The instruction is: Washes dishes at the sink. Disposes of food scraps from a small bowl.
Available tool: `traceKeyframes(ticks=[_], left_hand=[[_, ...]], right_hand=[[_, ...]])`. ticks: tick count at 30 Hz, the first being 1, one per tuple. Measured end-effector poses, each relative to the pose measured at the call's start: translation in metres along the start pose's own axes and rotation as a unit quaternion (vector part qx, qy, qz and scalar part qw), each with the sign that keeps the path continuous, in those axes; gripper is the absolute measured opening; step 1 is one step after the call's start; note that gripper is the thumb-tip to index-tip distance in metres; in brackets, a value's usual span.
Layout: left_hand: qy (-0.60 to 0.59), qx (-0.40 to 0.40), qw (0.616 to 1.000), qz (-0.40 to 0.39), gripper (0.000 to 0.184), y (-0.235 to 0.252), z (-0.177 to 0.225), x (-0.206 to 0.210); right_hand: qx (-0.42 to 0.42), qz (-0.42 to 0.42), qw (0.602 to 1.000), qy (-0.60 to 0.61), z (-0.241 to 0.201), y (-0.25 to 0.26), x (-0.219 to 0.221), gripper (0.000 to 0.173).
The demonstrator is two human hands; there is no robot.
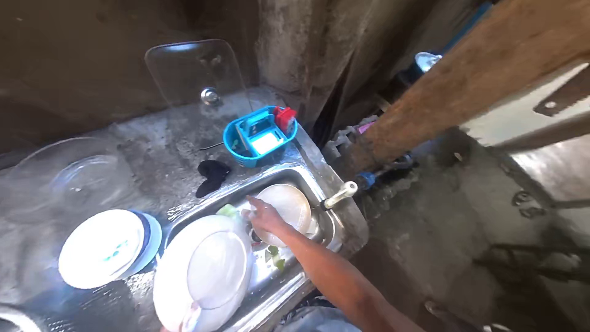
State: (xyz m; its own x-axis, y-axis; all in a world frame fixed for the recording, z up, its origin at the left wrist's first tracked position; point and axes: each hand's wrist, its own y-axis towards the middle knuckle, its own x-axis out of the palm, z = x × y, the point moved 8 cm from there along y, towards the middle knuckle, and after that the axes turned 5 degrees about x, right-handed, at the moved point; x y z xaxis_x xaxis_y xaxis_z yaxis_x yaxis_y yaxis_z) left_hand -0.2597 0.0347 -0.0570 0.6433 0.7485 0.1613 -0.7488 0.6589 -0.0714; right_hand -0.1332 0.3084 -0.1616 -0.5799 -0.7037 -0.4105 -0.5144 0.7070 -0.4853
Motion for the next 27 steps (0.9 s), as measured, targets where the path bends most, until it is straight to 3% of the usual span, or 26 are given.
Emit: traceKeyframes(ticks=[2, 3, 6, 9, 11, 13, 15, 17, 19, 21, 27], left_hand=[[-0.015, -0.063, 0.998, -0.005, 0.019, 0.009, -0.014, 0.017], [-0.019, -0.111, 0.994, -0.004, 0.013, 0.014, -0.032, 0.028], [-0.047, -0.217, 0.975, -0.023, 0.026, 0.029, -0.089, 0.078], [-0.06, -0.22, 0.969, -0.095, 0.034, 0.05, -0.121, 0.129], [-0.069, -0.202, 0.97, -0.12, 0.031, 0.063, -0.121, 0.157], [-0.075, -0.18, 0.976, -0.096, 0.028, 0.079, -0.106, 0.169], [-0.07, -0.133, 0.987, -0.051, 0.022, 0.095, -0.075, 0.161], [-0.045, -0.065, 0.997, -0.008, 0.022, 0.108, -0.042, 0.141], [-0.028, -0.002, 0.999, 0.024, 0.023, 0.112, -0.016, 0.114], [-0.015, 0.047, 0.998, 0.036, 0.025, 0.106, 0.006, 0.09], [-0.008, 0.097, 0.993, 0.069, 0.027, 0.059, 0.025, 0.028]], right_hand=[[0.011, 0.016, 0.996, 0.089, 0.013, -0.021, -0.028, 0.042], [0.017, 0.015, 0.991, 0.133, 0.02, -0.035, -0.041, 0.042], [0.02, 0.02, 0.981, 0.19, 0.047, -0.067, -0.074, 0.046], [0.093, 0.085, 0.953, 0.276, 0.076, -0.086, -0.104, 0.065], [0.078, 0.154, 0.958, 0.228, 0.073, -0.096, -0.133, 0.064], [0.043, 0.196, 0.975, 0.096, 0.071, -0.096, -0.152, 0.052], [0.036, 0.168, 0.983, -0.066, 0.081, -0.093, -0.142, 0.038], [-0.023, 0.015, 0.978, -0.205, 0.079, -0.102, -0.092, 0.03], [-0.091, -0.149, 0.936, -0.306, 0.072, -0.116, -0.029, 0.024], [-0.059, -0.249, 0.887, -0.384, 0.074, -0.118, 0.008, 0.024], [-0.044, -0.198, 0.892, -0.405, 0.076, -0.092, 0.021, 0.014]])
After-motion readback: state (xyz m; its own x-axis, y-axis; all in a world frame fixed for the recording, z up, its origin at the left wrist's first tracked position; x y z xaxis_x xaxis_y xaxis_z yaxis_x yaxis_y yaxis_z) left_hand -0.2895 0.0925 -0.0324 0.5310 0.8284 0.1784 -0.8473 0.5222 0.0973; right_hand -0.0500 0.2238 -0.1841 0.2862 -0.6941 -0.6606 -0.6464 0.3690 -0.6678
